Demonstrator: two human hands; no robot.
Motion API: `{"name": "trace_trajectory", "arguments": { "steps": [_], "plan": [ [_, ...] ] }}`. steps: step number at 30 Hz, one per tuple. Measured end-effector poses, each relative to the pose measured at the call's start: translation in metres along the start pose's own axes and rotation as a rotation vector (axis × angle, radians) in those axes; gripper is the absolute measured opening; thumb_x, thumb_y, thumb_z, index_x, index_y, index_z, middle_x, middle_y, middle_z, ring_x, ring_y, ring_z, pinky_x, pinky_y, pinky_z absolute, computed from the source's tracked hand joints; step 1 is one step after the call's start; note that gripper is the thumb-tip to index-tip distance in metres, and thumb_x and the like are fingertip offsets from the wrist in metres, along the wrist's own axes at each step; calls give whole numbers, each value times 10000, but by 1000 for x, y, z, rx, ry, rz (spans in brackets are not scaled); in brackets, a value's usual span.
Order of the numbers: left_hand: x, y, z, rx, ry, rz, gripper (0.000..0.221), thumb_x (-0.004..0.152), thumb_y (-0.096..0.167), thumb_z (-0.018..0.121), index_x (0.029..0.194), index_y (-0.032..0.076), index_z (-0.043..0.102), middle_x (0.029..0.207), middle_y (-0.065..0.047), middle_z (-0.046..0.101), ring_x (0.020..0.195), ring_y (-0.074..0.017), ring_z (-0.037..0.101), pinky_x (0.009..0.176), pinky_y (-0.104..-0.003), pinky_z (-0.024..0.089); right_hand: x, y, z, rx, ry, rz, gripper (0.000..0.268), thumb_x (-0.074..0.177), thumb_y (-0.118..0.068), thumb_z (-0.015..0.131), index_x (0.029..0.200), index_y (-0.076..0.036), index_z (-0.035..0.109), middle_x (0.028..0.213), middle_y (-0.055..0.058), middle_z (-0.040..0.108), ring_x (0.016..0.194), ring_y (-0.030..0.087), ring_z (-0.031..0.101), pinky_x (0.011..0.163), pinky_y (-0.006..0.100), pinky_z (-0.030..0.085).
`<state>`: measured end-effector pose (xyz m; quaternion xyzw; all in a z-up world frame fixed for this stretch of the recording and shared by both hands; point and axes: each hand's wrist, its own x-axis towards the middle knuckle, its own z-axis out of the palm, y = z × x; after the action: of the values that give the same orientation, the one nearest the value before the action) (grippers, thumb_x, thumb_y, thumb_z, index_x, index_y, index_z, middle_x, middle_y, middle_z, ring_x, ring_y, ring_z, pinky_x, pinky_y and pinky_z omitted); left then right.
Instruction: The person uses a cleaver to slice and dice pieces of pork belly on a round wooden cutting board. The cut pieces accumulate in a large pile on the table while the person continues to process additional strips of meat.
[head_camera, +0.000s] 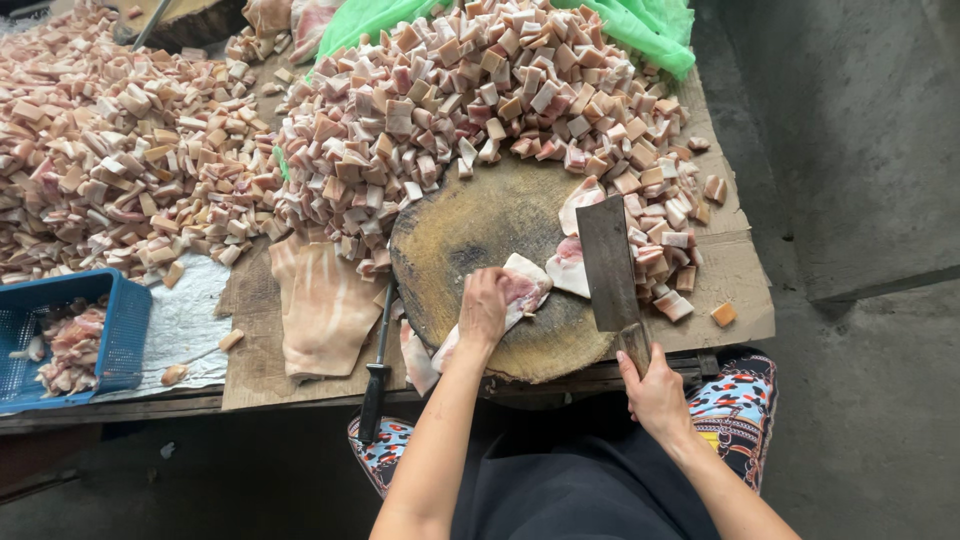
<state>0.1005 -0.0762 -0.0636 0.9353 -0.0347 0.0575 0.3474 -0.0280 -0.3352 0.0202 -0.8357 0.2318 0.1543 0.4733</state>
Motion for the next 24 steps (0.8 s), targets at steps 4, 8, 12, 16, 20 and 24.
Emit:
{"name": "trace_trajectory", "arguments": {
  "steps": [4,8,12,16,20,24],
  "plan": [
    [0,18,-2,148,-45,-153,441,892,386,758,1144,36,660,1121,-172,610,1054,-319,540,932,-455,447,-1,-1,0,-7,18,-13,656,945,-374,619,1378,77,420,514,160,649,383,248,633,378,381,512],
    [3,29,-6,166,-22,-80,473,841,368,774,1193,82,640,1178,-119,647,1099,-319,532,967,-467,415,0,-3,-2,-5,4,-18,594,944,-376,621,1312,65,470,513,158,643,381,245,631,371,382,508],
    [5,22,-13,72,-217,-50,367,927,338,684,1237,148,632,1117,-38,720,1090,-250,581,982,-447,411,4,3,-2,-15,-15,11,544,965,-381,620,1264,57,497,513,146,640,381,237,628,377,372,508],
    [4,28,-13,-57,-625,-51,291,1017,347,569,1251,195,652,1104,-55,712,1036,-223,577,964,-419,394,15,7,-11,117,-88,-16,445,953,-373,628,1154,14,545,558,96,609,404,181,599,358,356,501],
    [-5,46,-3,-68,-650,-83,282,1017,282,545,1230,200,710,1138,-66,716,1048,-271,531,969,-441,431,12,9,-30,165,-131,-16,393,969,-399,607,1037,-12,604,584,71,600,418,149,582,358,341,495],
    [-13,43,-3,-245,-176,18,283,1012,164,553,1270,105,654,1196,-118,682,1152,-263,623,1031,-442,528,-14,20,-48,219,-146,43,416,978,-435,557,985,-21,599,589,81,592,415,154,573,356,336,500]
  ]
}}
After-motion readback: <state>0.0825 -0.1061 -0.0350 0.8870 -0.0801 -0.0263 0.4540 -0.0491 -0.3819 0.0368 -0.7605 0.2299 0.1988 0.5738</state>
